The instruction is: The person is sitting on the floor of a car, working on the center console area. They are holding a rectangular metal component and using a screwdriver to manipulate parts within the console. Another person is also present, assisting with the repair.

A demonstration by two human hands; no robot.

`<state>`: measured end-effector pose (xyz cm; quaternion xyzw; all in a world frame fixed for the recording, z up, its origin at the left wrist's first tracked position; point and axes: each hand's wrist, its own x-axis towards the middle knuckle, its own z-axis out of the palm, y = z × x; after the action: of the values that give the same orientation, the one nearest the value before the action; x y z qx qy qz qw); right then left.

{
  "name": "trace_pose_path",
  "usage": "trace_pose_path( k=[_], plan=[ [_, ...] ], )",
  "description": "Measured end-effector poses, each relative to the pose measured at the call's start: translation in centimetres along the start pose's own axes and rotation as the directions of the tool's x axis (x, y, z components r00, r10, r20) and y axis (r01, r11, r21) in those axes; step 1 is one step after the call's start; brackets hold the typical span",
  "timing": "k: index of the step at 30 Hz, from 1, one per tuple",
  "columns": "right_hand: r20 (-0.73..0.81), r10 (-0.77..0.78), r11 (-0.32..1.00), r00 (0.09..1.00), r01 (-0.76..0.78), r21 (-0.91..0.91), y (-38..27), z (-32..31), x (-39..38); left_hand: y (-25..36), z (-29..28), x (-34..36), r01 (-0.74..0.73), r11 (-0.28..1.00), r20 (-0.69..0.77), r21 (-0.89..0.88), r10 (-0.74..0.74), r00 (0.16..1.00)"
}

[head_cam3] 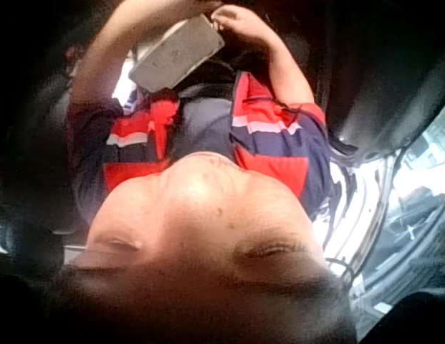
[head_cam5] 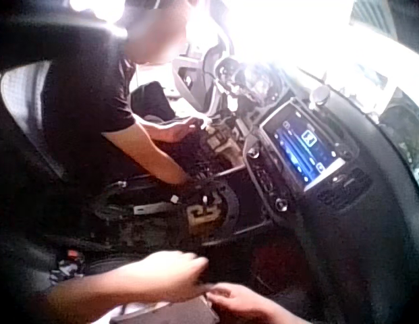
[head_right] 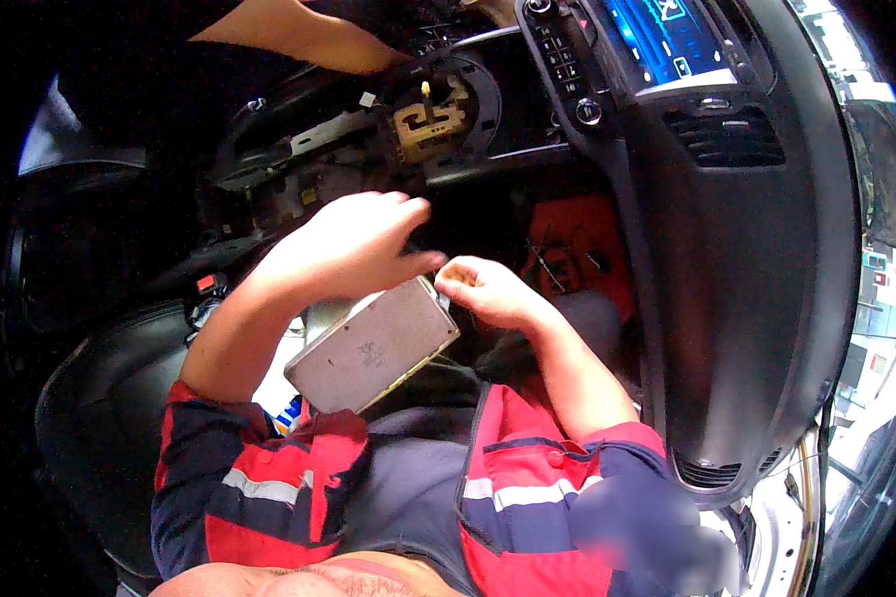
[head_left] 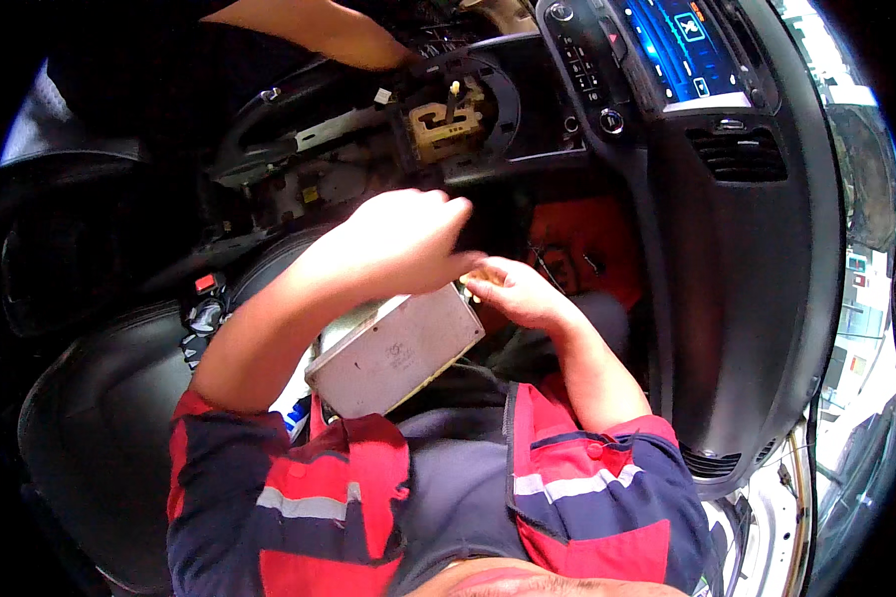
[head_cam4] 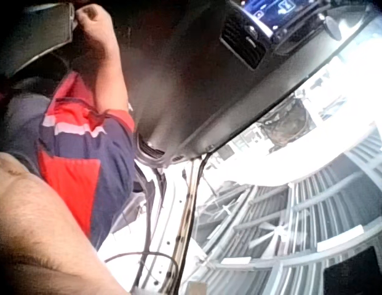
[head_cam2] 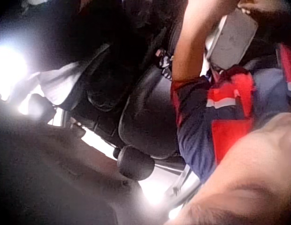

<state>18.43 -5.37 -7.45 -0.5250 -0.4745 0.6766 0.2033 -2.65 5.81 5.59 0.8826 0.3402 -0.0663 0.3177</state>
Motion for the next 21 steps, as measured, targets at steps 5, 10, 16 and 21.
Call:
trace_pose_path(
  k=[5, 10, 16, 21],
  plan=[
    [-0.416, -0.507, 0.739, 0.755, 0.133, -0.661, -2.6, -3.6, 4.6, -0.2, 2.4, 13.5, 0.341, 0.772, -0.064, -0.536, -0.441, 0.895],
    [-0.309, -0.81, 0.325, 0.498, -0.057, -0.944, -4.7, -7.7, 9.1, -1.6, 6.7, 18.1, 0.344, 0.48, -0.202, -0.807, -0.771, 0.603],
    [-0.376, -0.667, 0.292, 0.643, -0.239, -0.926, -4.9, -9.7, 14.5, -5.2, 8.3, 20.2, 0.265, 0.472, -0.102, -0.841, -0.619, 0.778],
    [-0.63, -0.356, 0.508, 0.691, -0.423, -0.751, -6.9, -9.0, 16.4, -5.5, 8.9, 19.3, 0.385, 0.641, -0.244, -0.664, -0.672, 0.699]
  ],
)
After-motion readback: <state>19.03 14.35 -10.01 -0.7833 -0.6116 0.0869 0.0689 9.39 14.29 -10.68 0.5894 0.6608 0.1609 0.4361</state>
